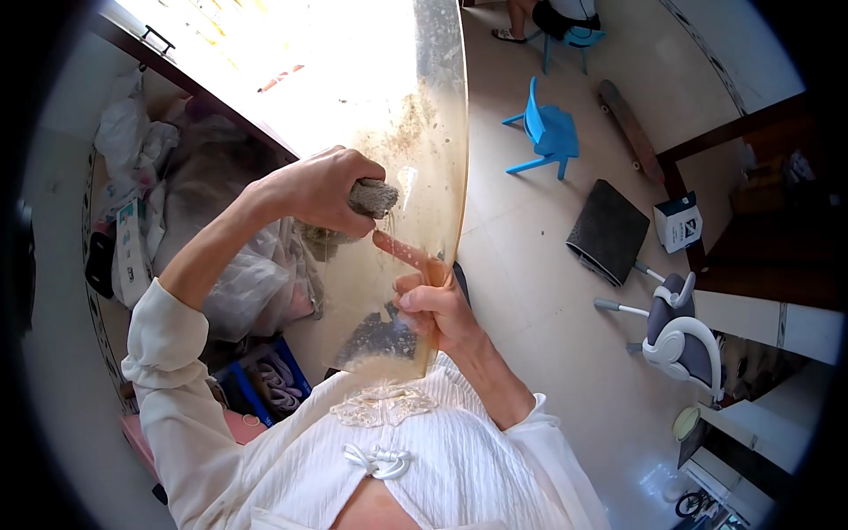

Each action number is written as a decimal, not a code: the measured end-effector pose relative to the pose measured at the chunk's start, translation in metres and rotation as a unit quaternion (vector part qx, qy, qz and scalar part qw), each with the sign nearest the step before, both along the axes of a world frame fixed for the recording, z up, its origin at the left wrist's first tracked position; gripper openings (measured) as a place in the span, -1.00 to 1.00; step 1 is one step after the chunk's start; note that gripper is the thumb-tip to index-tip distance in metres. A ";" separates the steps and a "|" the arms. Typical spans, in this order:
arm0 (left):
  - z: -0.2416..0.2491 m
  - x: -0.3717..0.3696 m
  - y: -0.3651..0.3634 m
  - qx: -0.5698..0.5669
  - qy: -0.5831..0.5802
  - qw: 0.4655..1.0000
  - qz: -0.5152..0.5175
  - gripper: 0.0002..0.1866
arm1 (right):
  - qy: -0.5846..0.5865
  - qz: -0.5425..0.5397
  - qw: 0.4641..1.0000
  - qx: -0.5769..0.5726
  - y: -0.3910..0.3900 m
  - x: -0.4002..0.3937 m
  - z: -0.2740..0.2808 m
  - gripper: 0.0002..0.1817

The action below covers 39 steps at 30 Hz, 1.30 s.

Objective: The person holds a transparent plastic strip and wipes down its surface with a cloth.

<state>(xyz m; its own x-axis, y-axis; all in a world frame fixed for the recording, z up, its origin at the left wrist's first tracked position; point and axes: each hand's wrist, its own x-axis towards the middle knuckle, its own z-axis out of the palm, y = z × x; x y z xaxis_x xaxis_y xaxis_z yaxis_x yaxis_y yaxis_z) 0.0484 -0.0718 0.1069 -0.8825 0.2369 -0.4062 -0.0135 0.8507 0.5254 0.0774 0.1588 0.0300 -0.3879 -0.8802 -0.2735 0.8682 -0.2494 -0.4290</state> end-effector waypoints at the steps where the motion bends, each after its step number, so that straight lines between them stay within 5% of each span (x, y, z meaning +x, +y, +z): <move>1: 0.001 0.001 -0.001 0.000 0.000 1.000 0.000 -0.60 | 0.000 0.000 1.000 0.000 0.000 0.000 0.001 -0.20; 13: -0.011 0.011 -0.010 0.048 0.009 0.998 0.038 -0.71 | -0.007 0.006 1.000 0.016 -0.009 0.000 0.003 -0.08; 15: -0.018 0.025 -0.006 0.126 0.049 0.982 0.134 -0.79 | -0.002 -0.015 1.000 -0.001 -0.009 -0.001 0.002 -0.08; 17: -0.040 0.055 0.006 0.071 0.297 0.949 0.077 -0.76 | 0.000 -0.029 1.000 0.006 -0.010 0.000 0.004 -0.08; 22: -0.049 0.089 0.034 0.035 0.522 0.852 -0.011 -0.84 | -0.012 -0.012 1.000 0.010 -0.011 0.001 0.006 -0.18; 27: -0.032 0.083 0.019 -0.032 0.487 0.868 0.093 -0.81 | -0.016 -0.007 1.000 0.019 -0.017 0.013 0.001 -0.17; 39: -0.046 0.123 0.025 -0.002 0.509 0.860 -0.034 -0.71 | 0.005 0.002 1.000 0.023 -0.021 0.018 0.003 -0.16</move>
<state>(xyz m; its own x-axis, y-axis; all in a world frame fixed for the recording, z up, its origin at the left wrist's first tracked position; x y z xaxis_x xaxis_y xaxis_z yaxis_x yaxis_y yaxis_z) 0.1711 -0.0466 0.0612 -0.7657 0.3025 0.5676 0.5016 0.8332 0.2326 0.0957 0.1380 0.0326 -0.3876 -0.8680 -0.3104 0.8648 -0.2257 -0.4486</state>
